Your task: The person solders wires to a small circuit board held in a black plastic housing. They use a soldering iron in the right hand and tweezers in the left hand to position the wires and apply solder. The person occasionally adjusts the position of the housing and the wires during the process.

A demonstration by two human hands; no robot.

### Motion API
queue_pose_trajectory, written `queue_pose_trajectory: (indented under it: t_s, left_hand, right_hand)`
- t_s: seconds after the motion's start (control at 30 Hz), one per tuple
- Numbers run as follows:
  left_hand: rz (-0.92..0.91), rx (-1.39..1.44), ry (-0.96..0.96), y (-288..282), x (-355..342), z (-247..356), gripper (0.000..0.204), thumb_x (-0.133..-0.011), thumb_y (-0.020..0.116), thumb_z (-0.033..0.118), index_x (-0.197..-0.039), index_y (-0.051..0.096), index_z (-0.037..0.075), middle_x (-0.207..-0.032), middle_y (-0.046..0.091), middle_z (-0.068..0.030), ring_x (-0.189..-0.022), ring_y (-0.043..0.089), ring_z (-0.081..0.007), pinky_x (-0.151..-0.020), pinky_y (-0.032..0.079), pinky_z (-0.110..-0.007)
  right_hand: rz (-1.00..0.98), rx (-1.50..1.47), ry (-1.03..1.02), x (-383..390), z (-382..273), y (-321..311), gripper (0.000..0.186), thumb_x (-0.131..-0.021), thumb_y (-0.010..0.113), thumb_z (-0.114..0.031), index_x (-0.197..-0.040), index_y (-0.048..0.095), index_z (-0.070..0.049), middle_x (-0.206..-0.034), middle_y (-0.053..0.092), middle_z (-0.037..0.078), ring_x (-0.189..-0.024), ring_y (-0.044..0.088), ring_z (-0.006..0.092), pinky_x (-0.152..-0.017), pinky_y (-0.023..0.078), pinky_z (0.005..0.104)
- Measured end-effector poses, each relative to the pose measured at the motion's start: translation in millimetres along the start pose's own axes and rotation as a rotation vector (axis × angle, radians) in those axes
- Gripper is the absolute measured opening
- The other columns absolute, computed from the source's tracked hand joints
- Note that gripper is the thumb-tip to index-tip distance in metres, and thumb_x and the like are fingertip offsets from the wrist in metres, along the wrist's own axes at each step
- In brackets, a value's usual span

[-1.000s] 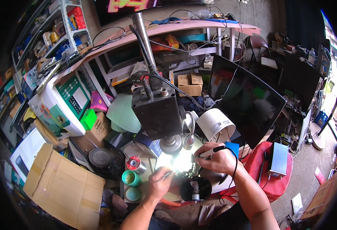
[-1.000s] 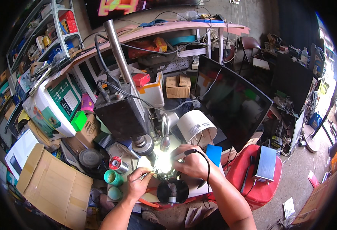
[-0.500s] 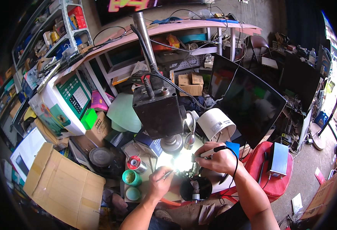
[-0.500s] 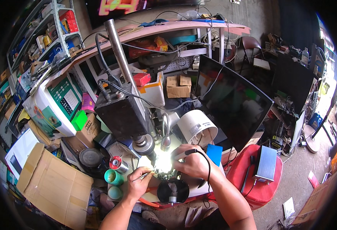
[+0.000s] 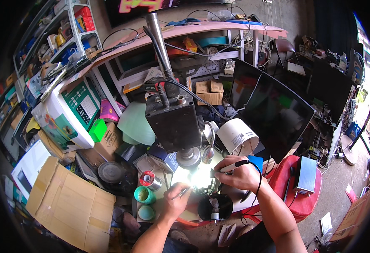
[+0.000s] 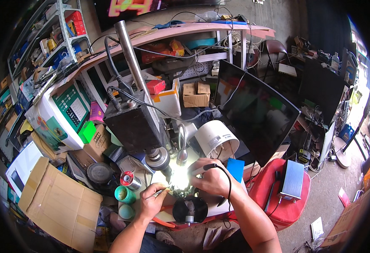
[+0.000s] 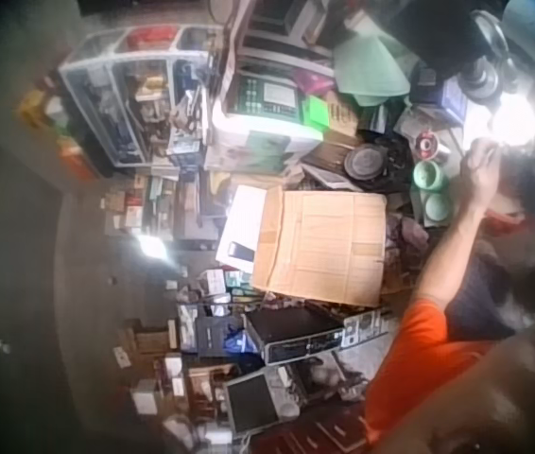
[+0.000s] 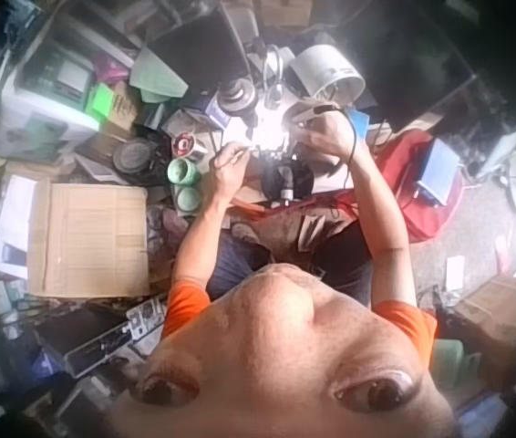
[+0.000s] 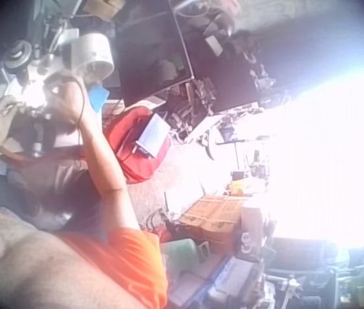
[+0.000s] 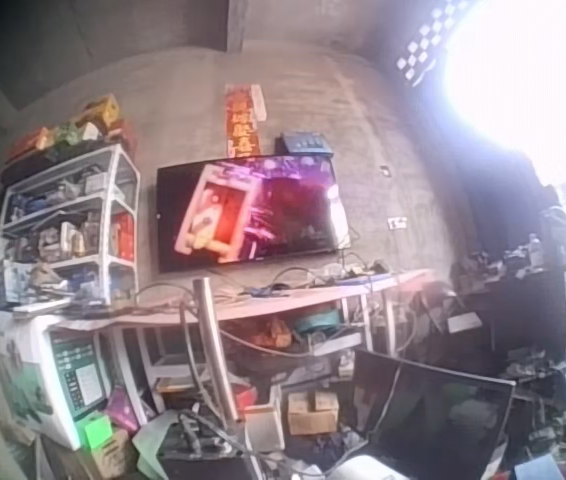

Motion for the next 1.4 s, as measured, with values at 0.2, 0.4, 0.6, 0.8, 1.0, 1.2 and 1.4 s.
queue_pose_trajectory:
  t_s: [0.2,0.4,0.6,0.8,1.0,1.2,1.4]
  left_hand:
    - [0.019,0.01,0.012,-0.8,-1.4,5.5,0.013,-0.09,0.078,0.0,-0.099,0.069,0.002,-0.089,0.075,-0.0138,-0.079,0.074,-0.0249,-0.07,0.055,-0.034]
    - [0.024,0.01,0.02,-1.0,-0.4,3.2,0.014,-0.09,0.079,0.0,-0.1,0.069,0.003,-0.089,0.074,-0.0138,-0.079,0.073,-0.0247,-0.069,0.055,-0.034]
    - [0.003,-0.012,0.009,-0.7,-1.3,4.4,0.017,-0.089,0.08,-0.002,-0.102,0.07,-0.001,-0.093,0.076,-0.0141,-0.083,0.074,-0.021,-0.074,0.057,-0.032]
    - [-0.011,-0.017,-0.008,-0.1,-0.6,2.7,0.018,-0.088,0.081,-0.003,-0.103,0.07,-0.002,-0.096,0.077,-0.014,-0.086,0.074,-0.0188,-0.076,0.058,-0.031]
    - [0.036,0.03,0.013,-0.4,-1.2,2.5,0.013,-0.089,0.079,-0.001,-0.099,0.071,0.002,-0.088,0.074,-0.0139,-0.079,0.073,-0.0241,-0.07,0.055,-0.034]
    - [0.03,0.026,0.013,-1.0,-1.5,3.9,0.013,-0.089,0.079,0.0,-0.1,0.071,0.002,-0.09,0.075,-0.0142,-0.08,0.073,-0.0243,-0.071,0.056,-0.034]
    - [0.036,0.022,0.023,-1.4,-1.1,4.7,0.014,-0.089,0.08,0.0,-0.1,0.071,0.002,-0.09,0.075,-0.0143,-0.08,0.074,-0.0249,-0.071,0.056,-0.034]
  right_hand:
    - [-0.01,0.001,-0.028,0.2,0.3,1.4,0.021,-0.086,0.08,-0.018,-0.102,0.08,-0.004,-0.095,0.076,0.011,-0.086,0.074,0.0264,-0.08,0.059,0.0373]
    - [-0.011,-0.005,-0.032,-0.2,-1.6,0.8,0.021,-0.086,0.08,-0.018,-0.102,0.079,-0.004,-0.095,0.076,0.011,-0.086,0.074,0.0259,-0.08,0.059,0.0369]
    - [-0.011,-0.009,-0.012,-0.3,-1.1,0.4,0.02,-0.086,0.079,-0.017,-0.102,0.079,-0.004,-0.095,0.076,0.01,-0.087,0.074,0.0258,-0.082,0.059,0.0367]
    - [-0.004,-0.008,-0.005,-0.1,2.5,1.4,0.02,-0.086,0.079,-0.017,-0.101,0.079,-0.004,-0.095,0.076,0.011,-0.087,0.073,0.0261,-0.082,0.059,0.0372]
    - [-0.01,-0.006,0.02,-1.1,1.2,0.7,0.02,-0.086,0.079,-0.018,-0.101,0.079,-0.004,-0.096,0.076,0.01,-0.087,0.073,0.0259,-0.082,0.059,0.0371]
    - [-0.005,-0.005,0.009,-1.0,-0.4,0.0,0.02,-0.086,0.079,-0.018,-0.101,0.079,-0.004,-0.095,0.077,0.011,-0.087,0.073,0.0262,-0.082,0.059,0.0372]
    - [-0.001,0.0,0.012,-0.6,-0.6,-0.4,0.02,-0.086,0.079,-0.018,-0.1,0.079,-0.004,-0.094,0.076,0.011,-0.086,0.073,0.0264,-0.081,0.059,0.0375]
Point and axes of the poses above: each hand's wrist, its own x-axis away from the middle knuckle, its own y-axis out of the palm, z = x × y, the point moved 10 cm from there along -x, towards the middle knuckle
